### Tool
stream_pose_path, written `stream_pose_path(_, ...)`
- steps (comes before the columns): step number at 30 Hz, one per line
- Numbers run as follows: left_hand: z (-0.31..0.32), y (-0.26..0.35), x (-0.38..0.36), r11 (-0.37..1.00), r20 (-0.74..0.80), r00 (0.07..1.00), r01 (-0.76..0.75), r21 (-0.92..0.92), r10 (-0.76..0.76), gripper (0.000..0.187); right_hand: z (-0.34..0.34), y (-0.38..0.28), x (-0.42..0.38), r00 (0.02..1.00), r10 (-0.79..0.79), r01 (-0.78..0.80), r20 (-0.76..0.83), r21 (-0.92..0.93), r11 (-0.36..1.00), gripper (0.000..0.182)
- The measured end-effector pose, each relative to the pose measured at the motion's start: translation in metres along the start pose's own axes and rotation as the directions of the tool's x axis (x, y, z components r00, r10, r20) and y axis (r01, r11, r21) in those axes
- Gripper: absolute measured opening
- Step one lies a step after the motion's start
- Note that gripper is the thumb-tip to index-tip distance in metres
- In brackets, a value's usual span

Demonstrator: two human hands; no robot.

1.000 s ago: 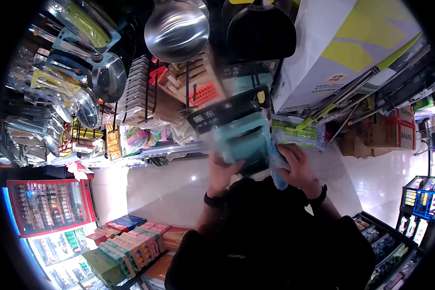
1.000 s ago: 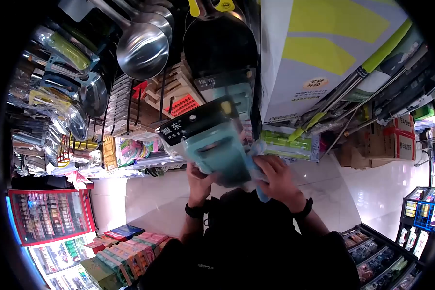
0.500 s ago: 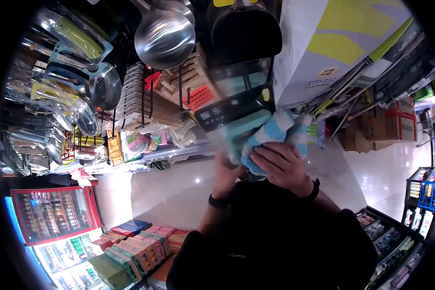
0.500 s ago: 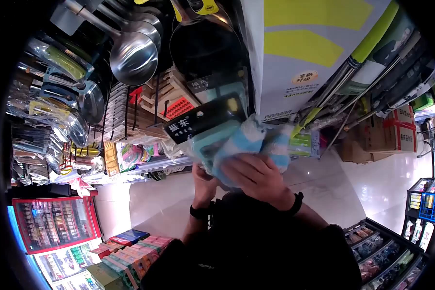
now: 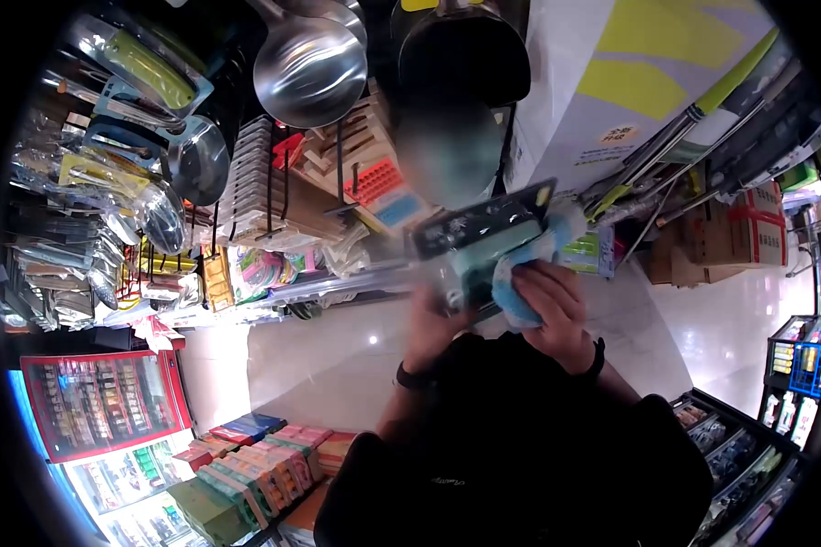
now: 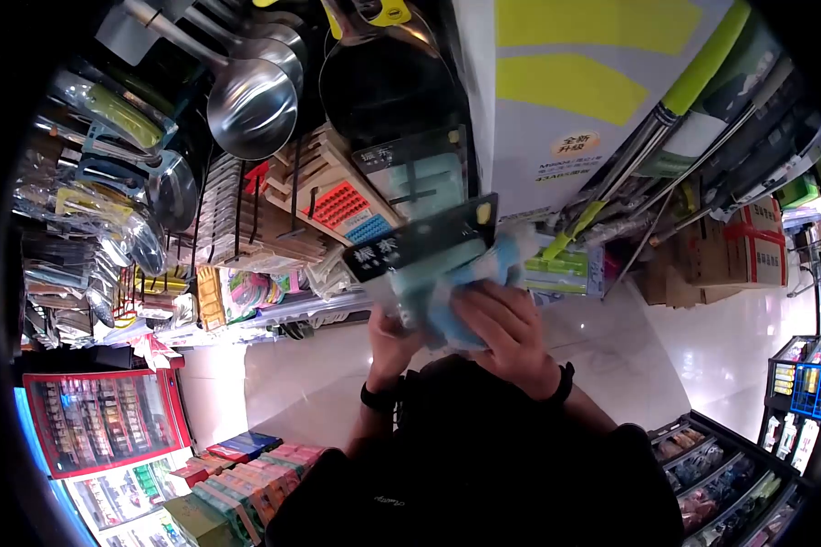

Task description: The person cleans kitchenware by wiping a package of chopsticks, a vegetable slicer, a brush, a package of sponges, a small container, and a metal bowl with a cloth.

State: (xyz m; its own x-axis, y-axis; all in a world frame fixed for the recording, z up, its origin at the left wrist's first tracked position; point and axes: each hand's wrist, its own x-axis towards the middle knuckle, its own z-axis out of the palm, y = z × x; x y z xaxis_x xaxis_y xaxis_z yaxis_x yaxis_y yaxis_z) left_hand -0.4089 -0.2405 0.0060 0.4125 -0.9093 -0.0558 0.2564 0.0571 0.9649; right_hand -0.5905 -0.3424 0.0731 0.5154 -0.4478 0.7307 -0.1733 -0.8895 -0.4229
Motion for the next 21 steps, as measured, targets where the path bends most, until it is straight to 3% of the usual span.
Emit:
stream_pose_path(2, 0.007, 0.008, -0.002, 0.999, 0.031, 0.998, 0.054, -0.002, -0.054, 0.068, 0.002, -0.004, 0.009, 0.995, 0.006, -0.009, -0.1, -0.028, 1.0, 0.045)
stream_pose_path(5, 0.004, 0.004, -0.004, 0.993, 0.009, 0.994, 0.109, -0.043, -0.108, 0.067, 0.006, -0.013, 0.012, 0.996, 0.033, -0.025, 0.084, -0.092, 0.995, 0.045)
stream_pose_path(8, 0.005, 0.008, -0.004, 0.996, -0.001, 0.998, 0.067, -0.065, -0.067, 0.066, 0.005, -0.02, 0.013, 0.985, 0.067, -0.056, 0.162, -0.074, 0.996, 0.047)
stream_pose_path(11, 0.007, 0.011, -0.005, 0.997, 0.003, 1.0, -0.025, -0.07, 0.025, 0.066, 0.003, -0.022, 0.009, 0.975, 0.083, -0.069, 0.208, -0.073, 0.995, 0.051)
stream_pose_path(21, 0.008, 0.012, -0.005, 0.992, -0.035, 0.999, 0.02, -0.125, -0.024, 0.068, -0.004, -0.014, 0.001, 0.952, 0.073, -0.055, 0.297, -0.069, 0.996, 0.055)
